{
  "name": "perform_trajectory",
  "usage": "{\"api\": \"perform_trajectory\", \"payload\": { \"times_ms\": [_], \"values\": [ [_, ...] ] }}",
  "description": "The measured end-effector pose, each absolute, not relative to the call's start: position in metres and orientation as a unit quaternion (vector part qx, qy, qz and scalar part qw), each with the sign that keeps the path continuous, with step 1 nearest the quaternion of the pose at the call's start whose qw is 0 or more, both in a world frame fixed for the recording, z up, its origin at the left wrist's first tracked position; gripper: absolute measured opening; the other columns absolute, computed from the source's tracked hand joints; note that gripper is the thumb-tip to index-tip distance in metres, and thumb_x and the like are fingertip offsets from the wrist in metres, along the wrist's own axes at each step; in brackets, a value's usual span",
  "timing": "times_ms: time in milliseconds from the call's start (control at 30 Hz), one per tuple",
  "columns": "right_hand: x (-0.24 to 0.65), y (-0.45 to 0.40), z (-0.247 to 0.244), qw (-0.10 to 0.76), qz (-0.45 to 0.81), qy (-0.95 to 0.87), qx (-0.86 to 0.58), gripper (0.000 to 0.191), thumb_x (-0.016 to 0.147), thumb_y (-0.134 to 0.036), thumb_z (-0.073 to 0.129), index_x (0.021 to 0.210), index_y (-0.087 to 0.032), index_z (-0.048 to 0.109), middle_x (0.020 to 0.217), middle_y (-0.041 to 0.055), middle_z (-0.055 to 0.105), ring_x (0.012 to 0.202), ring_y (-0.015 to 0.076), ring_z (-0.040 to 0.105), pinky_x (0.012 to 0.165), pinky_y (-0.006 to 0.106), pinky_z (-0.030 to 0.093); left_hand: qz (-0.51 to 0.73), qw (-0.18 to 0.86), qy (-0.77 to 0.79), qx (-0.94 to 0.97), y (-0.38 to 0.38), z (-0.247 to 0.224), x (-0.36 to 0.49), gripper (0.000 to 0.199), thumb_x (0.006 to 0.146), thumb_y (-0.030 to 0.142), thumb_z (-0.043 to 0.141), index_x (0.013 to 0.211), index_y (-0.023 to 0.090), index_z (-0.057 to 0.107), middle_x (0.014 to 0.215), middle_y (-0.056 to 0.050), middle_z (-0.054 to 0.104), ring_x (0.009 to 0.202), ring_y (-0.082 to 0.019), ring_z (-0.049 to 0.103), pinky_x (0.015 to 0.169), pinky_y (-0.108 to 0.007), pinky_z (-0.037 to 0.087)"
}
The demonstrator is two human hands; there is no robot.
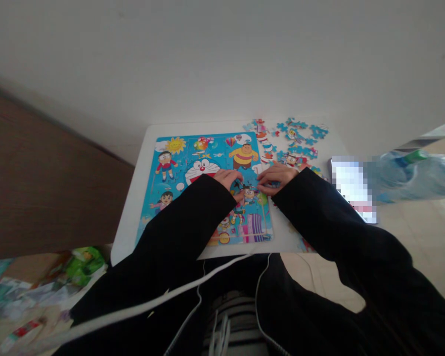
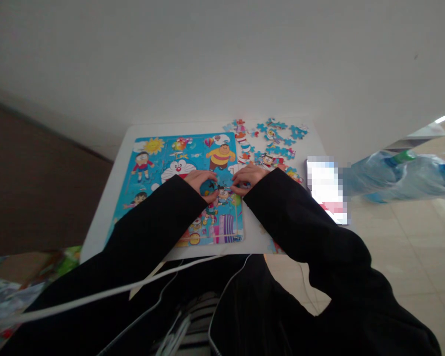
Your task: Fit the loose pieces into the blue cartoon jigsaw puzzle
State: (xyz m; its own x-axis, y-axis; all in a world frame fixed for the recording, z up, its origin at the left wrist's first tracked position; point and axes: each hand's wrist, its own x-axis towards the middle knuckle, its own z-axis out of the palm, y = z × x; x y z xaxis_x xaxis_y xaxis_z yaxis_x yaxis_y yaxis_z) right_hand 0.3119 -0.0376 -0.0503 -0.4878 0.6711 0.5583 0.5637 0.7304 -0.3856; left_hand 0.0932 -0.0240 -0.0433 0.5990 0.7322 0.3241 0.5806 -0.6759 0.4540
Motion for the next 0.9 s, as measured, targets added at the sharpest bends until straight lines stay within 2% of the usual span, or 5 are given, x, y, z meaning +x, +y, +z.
{"api": "perform_trajectory", "payload": {
  "times_ms": [133,300,533,767,900],
  "values": [
    [0.312,-0.038,-0.05,0.346,0.085,-0.857,-0.371,0.019,0.077,-0.032,0.058,0.061,-0.024,0.063,0.07,0.0003,0.07,0.065,0.0122,0.065,0.064,0.028,0.051,0.231,0.129,0.39,0.882,-0.025,-0.038,0.094,0.019,0.073,0.022,0.059,0.092,0.019,0.059,0.083,-0.002,0.065,0.077,-0.016,0.059,0.074,-0.028,0.048],
    [0.312,-0.038,-0.05,0.354,0.08,-0.86,-0.359,0.018,0.077,-0.031,0.058,0.061,-0.023,0.064,0.07,0.0008,0.07,0.064,0.0123,0.065,0.063,0.028,0.051,0.241,0.143,0.39,0.877,-0.028,-0.026,0.09,0.018,0.069,0.019,0.06,0.086,0.018,0.06,0.073,0.0,0.062,0.068,-0.014,0.057,0.066,-0.024,0.048],
    [0.313,-0.038,-0.051,0.354,0.079,-0.861,-0.358,0.018,0.077,-0.033,0.058,0.062,-0.024,0.064,0.07,0.0001,0.07,0.065,0.0122,0.065,0.063,0.027,0.052,0.235,0.208,0.318,0.895,-0.026,-0.035,0.09,0.017,0.071,0.02,0.058,0.087,0.019,0.062,0.08,-0.001,0.063,0.072,-0.014,0.059,0.071,-0.025,0.048],
    [0.312,-0.039,-0.051,0.384,0.064,-0.858,-0.334,0.016,0.077,-0.029,0.06,0.063,-0.021,0.064,0.069,0.0016,0.069,0.063,0.0123,0.065,0.061,0.026,0.05,0.248,0.143,0.261,0.922,-0.018,-0.056,0.092,0.026,0.077,0.022,0.052,0.098,0.018,0.065,0.088,-0.005,0.063,0.078,-0.016,0.059,0.072,-0.027,0.048],
    [0.313,-0.041,-0.051,0.361,0.058,-0.868,-0.337,0.015,0.075,-0.036,0.063,0.071,-0.021,0.065,0.075,0.0022,0.07,0.069,0.0137,0.065,0.066,0.029,0.05,0.266,0.14,0.274,0.914,-0.021,-0.052,0.091,0.024,0.077,0.023,0.053,0.096,0.016,0.067,0.086,-0.005,0.063,0.075,-0.014,0.059,0.07,-0.025,0.048]
  ]
}}
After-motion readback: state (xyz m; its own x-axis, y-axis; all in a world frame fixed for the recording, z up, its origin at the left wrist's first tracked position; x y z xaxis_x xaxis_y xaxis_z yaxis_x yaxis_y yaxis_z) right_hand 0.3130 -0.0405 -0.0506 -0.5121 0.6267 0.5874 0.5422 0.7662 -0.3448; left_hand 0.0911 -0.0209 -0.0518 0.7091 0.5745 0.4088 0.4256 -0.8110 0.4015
